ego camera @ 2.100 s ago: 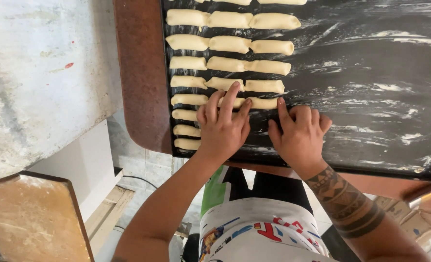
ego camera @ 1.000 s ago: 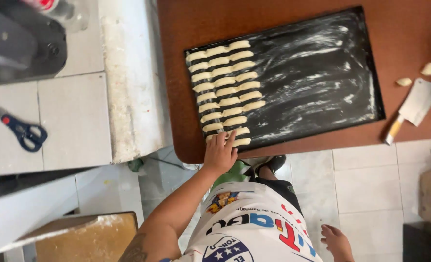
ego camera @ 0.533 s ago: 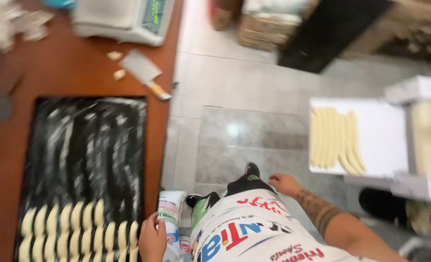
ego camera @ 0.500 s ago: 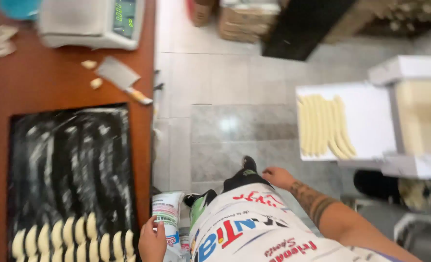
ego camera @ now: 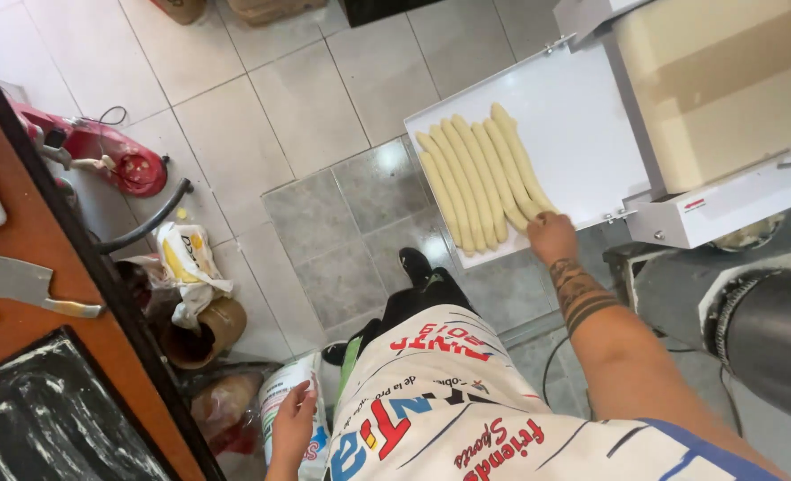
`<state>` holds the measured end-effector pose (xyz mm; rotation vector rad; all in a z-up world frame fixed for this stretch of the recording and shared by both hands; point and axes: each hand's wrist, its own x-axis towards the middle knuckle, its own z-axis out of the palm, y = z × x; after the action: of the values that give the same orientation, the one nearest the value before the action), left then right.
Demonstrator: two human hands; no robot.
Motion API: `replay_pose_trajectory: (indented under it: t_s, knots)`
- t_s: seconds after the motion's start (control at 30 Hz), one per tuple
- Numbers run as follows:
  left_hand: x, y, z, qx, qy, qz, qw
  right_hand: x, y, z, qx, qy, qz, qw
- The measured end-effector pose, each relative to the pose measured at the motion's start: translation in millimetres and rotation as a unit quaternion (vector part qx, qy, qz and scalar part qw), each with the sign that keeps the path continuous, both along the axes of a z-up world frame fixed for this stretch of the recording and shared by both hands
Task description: Cutting a long dough rope into segments and shaping them into individual rolls on a baking tray.
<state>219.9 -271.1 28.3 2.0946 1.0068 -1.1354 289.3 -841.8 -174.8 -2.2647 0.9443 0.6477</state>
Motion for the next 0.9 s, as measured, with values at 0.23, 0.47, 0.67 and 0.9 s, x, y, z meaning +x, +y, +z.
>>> replay_pose_trajectory:
  t_s: [0.23, 0.47, 0.67, 0.9]
  knots:
    - [6, -21, 20, 0.052, 0.038, 0.045, 0.997, 57, -37, 6, -0.042, 0.102, -0.026, 0.994]
    - [5, -25, 32, 0.091, 0.035, 0.113, 0.989, 65, -44, -4, 0.019, 0.061, -0.043, 0.997]
    - [-3, -35, 22, 0.068, 0.029, 0.106, 0.992, 83, -48, 25, 0.130, 0.097, -0.223, 0.961]
    - [-1, -43, 21, 0.051, 0.051, 0.093, 0.993, 119, -69, 31, 0.327, 0.198, -0.225, 0.896]
